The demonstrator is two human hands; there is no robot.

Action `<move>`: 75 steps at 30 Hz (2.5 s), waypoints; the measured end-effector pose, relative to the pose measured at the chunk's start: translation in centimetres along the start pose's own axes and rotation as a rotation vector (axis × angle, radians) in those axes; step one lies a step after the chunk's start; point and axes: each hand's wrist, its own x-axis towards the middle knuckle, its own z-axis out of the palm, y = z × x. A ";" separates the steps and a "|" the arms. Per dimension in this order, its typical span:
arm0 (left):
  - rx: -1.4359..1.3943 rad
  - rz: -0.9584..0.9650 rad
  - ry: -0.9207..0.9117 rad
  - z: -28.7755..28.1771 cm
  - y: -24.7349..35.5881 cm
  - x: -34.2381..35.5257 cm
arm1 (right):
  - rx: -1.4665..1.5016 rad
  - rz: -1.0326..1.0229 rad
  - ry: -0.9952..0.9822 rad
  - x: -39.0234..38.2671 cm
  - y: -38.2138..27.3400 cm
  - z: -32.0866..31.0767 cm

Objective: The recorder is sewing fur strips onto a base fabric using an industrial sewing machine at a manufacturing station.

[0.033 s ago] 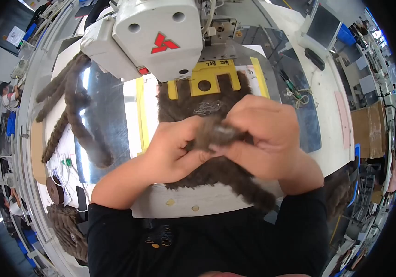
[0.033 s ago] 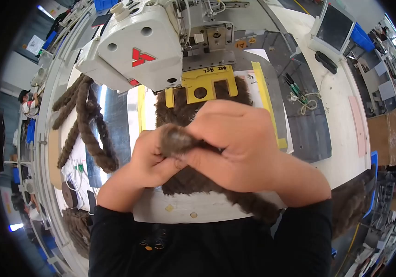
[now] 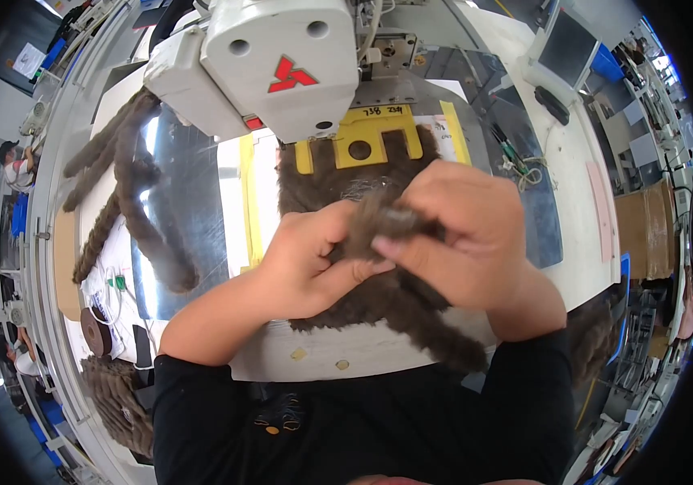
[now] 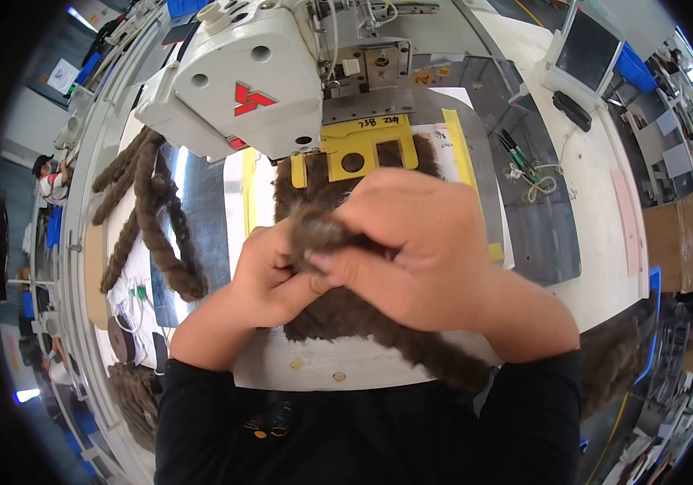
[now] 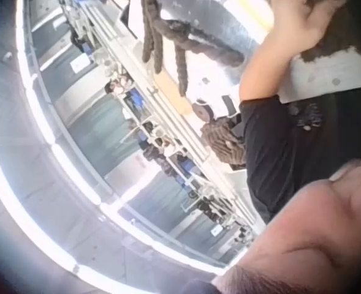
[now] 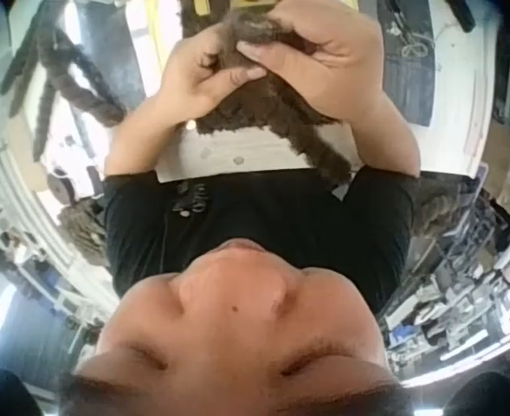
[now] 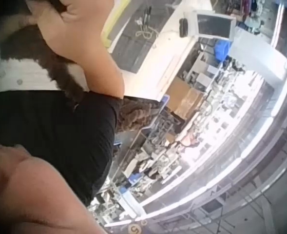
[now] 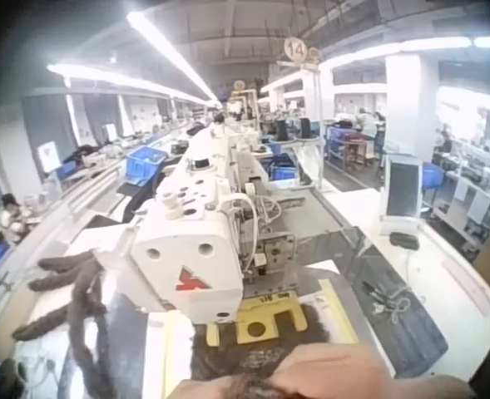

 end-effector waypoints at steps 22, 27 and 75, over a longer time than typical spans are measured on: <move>0.435 -0.165 -0.057 -3.0 -7.2 0.3 | 0.141 0.842 -0.246 4.8 13.0 6.3; 0.990 0.064 -0.027 -2.9 -7.1 -0.9 | -0.276 0.596 -0.292 5.2 12.6 7.6; 1.270 0.053 0.029 -2.8 -9.2 2.0 | -0.276 0.506 -0.273 5.5 16.0 6.7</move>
